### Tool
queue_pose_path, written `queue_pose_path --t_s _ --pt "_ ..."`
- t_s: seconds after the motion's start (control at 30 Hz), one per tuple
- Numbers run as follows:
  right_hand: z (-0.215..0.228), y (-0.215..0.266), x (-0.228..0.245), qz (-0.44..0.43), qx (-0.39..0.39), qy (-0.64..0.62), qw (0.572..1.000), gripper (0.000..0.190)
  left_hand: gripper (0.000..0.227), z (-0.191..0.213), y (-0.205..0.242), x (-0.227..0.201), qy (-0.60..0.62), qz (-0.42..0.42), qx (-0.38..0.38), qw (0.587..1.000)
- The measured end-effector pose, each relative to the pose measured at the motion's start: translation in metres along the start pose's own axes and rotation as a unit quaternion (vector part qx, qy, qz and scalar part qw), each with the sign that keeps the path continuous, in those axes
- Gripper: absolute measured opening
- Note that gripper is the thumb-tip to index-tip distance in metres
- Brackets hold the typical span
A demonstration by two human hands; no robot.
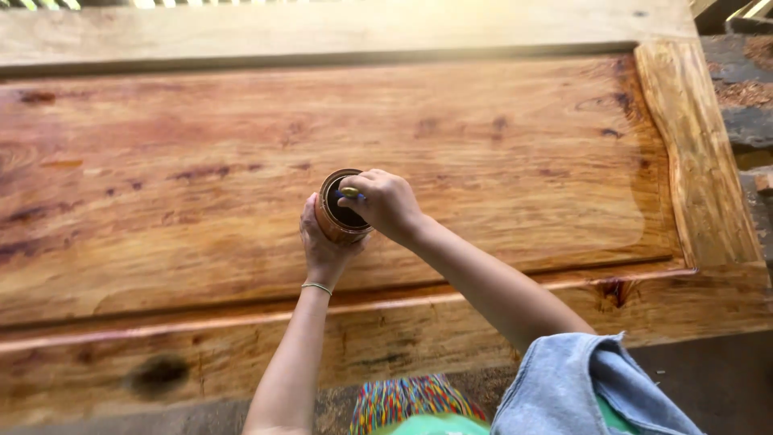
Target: Apply wood stain to a wooden door using a paintbrush.
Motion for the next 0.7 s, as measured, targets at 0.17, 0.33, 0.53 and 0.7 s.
queue_pose_path --t_s 0.17,0.33,0.53,0.7 --pt "-0.039 -0.007 -0.056 -0.014 0.035 0.135 0.990 0.024 0.136 -0.031 -0.050 0.000 -0.067 0.129 0.014 0.989" --pt "-0.046 -0.036 -0.092 -0.042 0.017 0.083 0.996 0.028 0.137 -0.062 -0.086 0.022 -0.072 0.151 0.000 0.986" --pt "-0.024 -0.077 -0.108 -0.054 0.014 -0.043 0.998 0.021 0.138 -0.069 -0.115 0.028 -0.078 0.215 0.013 0.973" --pt "-0.007 -0.116 -0.101 -0.024 0.034 -0.038 0.998 0.021 0.133 -0.075 -0.114 0.031 -0.100 0.165 -0.029 0.981"
Point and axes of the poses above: each hand's wrist, its own y-axis away from the middle knuckle, its own z-axis out of the back of the hand, x = y × z, the point moved 1 cm from there along -y, towards the middle knuckle, and after that the axes turned 10 degrees about z, right-handed, at the moved point
